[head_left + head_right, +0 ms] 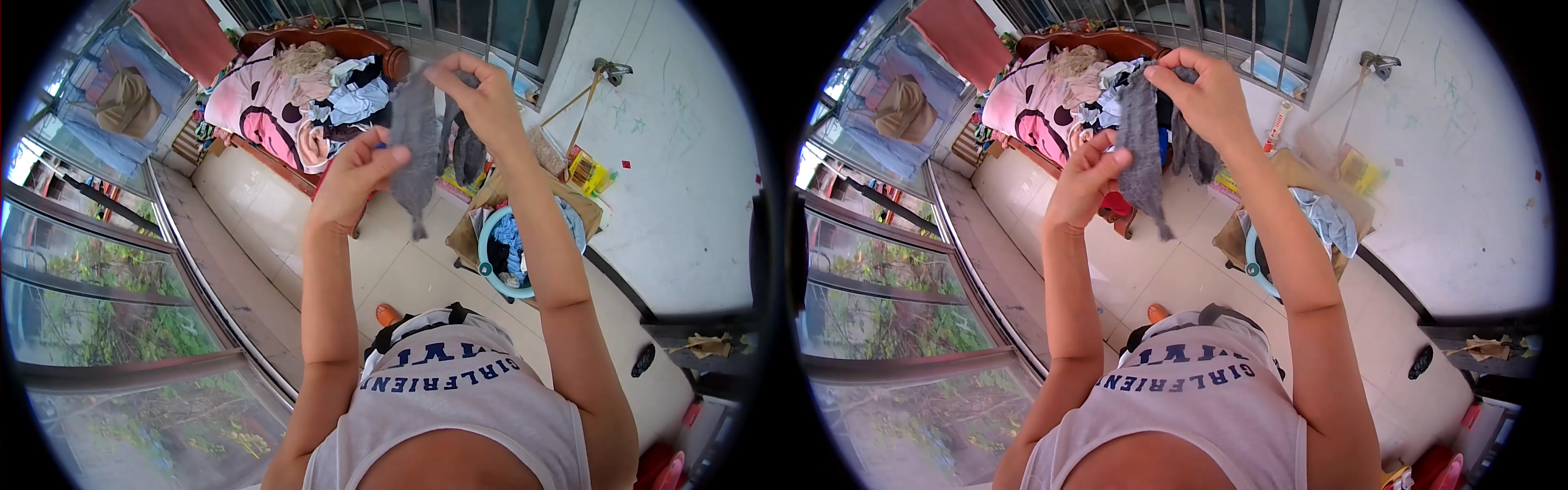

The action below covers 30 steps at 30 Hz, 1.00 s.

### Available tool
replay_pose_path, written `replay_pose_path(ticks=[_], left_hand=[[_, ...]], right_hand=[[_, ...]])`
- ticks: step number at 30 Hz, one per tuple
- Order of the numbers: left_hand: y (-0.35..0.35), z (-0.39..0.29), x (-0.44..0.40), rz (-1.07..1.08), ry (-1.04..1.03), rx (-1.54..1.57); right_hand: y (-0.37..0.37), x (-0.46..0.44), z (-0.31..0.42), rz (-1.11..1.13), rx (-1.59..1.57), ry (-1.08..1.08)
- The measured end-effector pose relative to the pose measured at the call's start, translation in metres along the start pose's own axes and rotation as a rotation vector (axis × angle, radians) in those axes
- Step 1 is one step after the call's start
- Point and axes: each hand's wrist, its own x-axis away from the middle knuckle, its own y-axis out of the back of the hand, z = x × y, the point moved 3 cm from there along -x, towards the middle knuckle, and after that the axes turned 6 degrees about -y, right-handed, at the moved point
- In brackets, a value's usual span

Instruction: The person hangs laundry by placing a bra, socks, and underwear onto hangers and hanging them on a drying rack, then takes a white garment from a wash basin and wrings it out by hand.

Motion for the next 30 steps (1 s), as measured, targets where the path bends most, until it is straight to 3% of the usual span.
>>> replay_pose_path(ticks=[2,5,7,9,11,13,15,19,22,26,30], left_hand=[[-0.008,0.003,0.005,0.178,0.037,-0.109],[-0.005,0.006,0.010,0.257,0.202,-0.265],[0.000,0.012,0.004,0.234,0.176,-0.286],[-0.001,0.009,-0.002,0.121,-0.023,0.276],[-0.002,0.001,-0.005,0.120,-0.056,0.284],[0.000,-0.001,-0.009,0.056,-0.149,0.264],[-0.004,-0.003,-0.009,0.051,-0.184,0.267],[0.009,0.007,-0.014,-0.057,-0.223,0.016],[0.029,0.005,-0.011,-0.125,-0.178,-0.031],[0.015,-0.008,-0.005,-0.130,-0.171,0.014],[0.013,-0.006,-0.002,-0.131,-0.205,-0.012]], right_hand=[[0.005,-0.004,-0.006,-0.019,0.000,-0.021],[0.007,-0.007,-0.012,-0.035,-0.082,-0.096],[0.009,-0.005,-0.019,-0.017,0.061,-0.067],[0.010,0.000,-0.025,0.051,0.140,-0.144],[0.006,0.010,-0.037,0.272,0.168,-0.458],[0.000,0.021,-0.042,0.300,0.106,-0.416],[-0.008,0.034,-0.039,0.522,0.196,-0.380],[-0.009,0.040,-0.024,0.424,0.215,-0.124],[0.004,0.032,-0.030,0.350,0.022,-0.287],[-0.003,0.032,-0.033,0.346,-0.087,-0.256],[-0.008,0.036,-0.040,0.386,0.025,-0.353]])
